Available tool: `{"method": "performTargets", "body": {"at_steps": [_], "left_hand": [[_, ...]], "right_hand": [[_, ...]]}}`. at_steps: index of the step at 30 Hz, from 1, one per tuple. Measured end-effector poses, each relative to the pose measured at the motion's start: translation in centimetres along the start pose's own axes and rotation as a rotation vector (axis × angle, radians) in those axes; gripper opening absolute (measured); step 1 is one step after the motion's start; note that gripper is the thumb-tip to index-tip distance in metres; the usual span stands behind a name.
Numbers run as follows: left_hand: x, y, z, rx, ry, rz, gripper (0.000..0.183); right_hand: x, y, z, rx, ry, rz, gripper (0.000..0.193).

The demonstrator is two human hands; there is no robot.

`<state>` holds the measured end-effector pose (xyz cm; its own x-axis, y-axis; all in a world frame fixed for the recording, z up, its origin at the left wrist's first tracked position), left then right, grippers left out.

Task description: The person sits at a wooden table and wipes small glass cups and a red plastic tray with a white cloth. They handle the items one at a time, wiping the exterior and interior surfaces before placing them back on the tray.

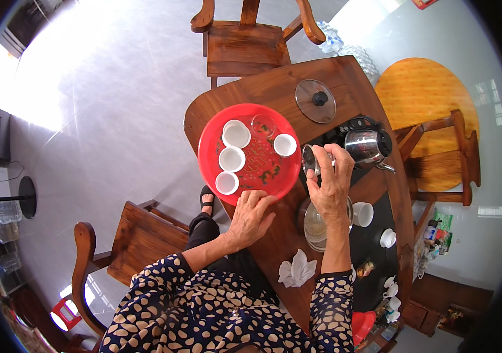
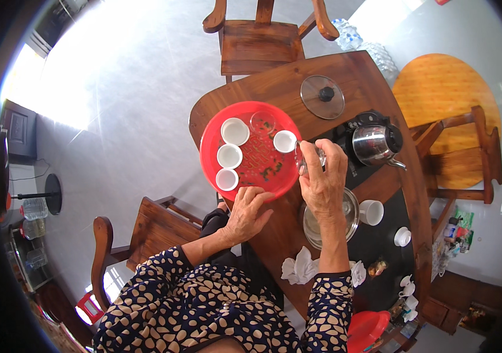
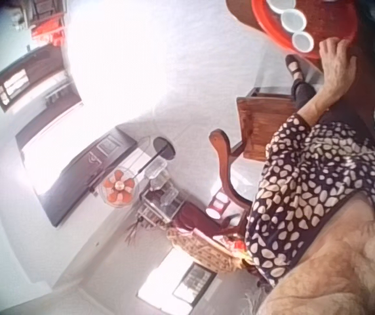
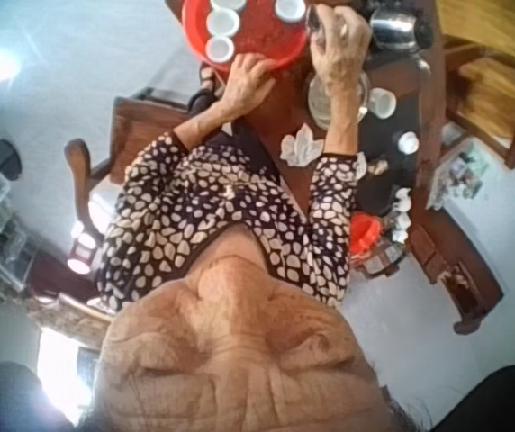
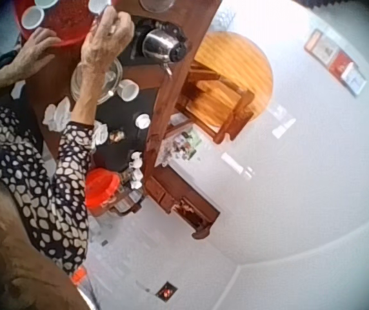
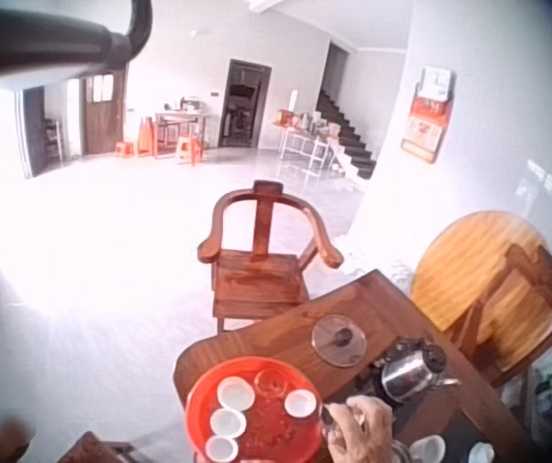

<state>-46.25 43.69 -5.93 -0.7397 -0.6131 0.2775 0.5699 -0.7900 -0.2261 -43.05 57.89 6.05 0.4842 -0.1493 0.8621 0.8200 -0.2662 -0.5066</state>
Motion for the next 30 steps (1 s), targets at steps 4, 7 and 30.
{"method": "performTargets", "body": {"at_steps": [4, 7, 30], "left_hand": [[-0.4, -0.9, -0.6, 0.281, 0.482, 0.038, 0.046], [-1.5, -1.1, -1.4, 0.501, 1.081, 0.049, 0.038], [-6.0, 4.9, 3.2, 0.885, 1.905, -0.482, 0.042]], "right_hand": [[1.0, 1.2, -0.2, -0.151, -0.209, 0.058, 0.065], [0.0, 3.3, -0.8, -0.335, -0.373, 0.001, 0.066], [4.2, 30.7, -4.7, -0.550, 0.117, -0.356, 0.049]]}}
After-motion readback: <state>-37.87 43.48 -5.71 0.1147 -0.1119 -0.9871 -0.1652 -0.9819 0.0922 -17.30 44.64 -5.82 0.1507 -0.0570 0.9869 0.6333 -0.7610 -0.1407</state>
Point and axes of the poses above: each hand's wrist, its own y-axis away from the middle knuckle, its own x-axis out of the back of the hand, z = x × y, the point moved 7 cm from there along -y, towards the middle knuckle, and after that the axes turned 12 degrees about y, right-handed, at the moved point
